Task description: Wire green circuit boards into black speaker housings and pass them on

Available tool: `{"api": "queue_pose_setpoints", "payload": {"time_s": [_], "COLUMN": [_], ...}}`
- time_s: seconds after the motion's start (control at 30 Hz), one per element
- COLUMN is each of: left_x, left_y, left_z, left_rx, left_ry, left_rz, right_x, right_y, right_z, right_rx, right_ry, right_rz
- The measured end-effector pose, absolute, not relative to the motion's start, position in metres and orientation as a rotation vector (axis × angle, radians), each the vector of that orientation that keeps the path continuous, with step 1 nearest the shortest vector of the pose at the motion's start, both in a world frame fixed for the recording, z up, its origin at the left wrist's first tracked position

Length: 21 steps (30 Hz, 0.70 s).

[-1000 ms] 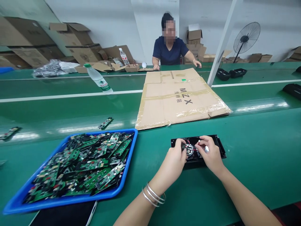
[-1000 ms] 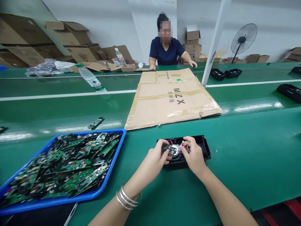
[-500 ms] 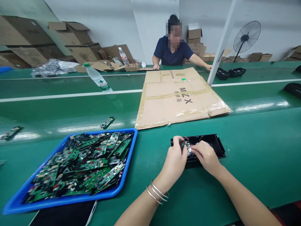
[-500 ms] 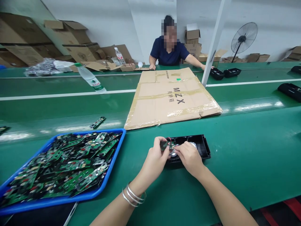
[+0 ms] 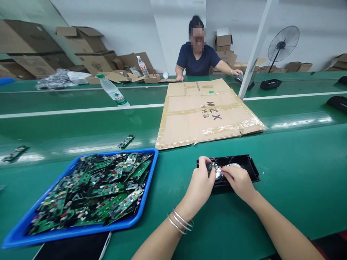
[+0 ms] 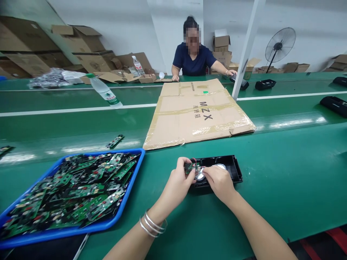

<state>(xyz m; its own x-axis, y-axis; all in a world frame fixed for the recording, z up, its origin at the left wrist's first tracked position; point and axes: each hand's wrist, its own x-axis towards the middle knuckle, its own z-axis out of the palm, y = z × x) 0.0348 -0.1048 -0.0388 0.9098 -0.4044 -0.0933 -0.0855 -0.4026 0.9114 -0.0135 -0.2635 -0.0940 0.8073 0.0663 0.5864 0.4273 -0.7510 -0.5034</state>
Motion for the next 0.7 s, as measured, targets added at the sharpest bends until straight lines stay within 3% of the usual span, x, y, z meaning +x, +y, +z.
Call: {"api": "queue_pose_setpoints", "payload": {"time_s": [0.7], "left_x": [0.0305], "left_y": [-0.1059], "left_z": [-0.0307], "left_rx": [2.147], "left_ry": [-0.489], "left_rz": [-0.395], "right_x": [-0.0132], "right_y": [-0.2621], "right_z": [-0.0905], "right_rx": [-2.363], "right_ry": [-0.26], "right_rz": [-0.633]}}
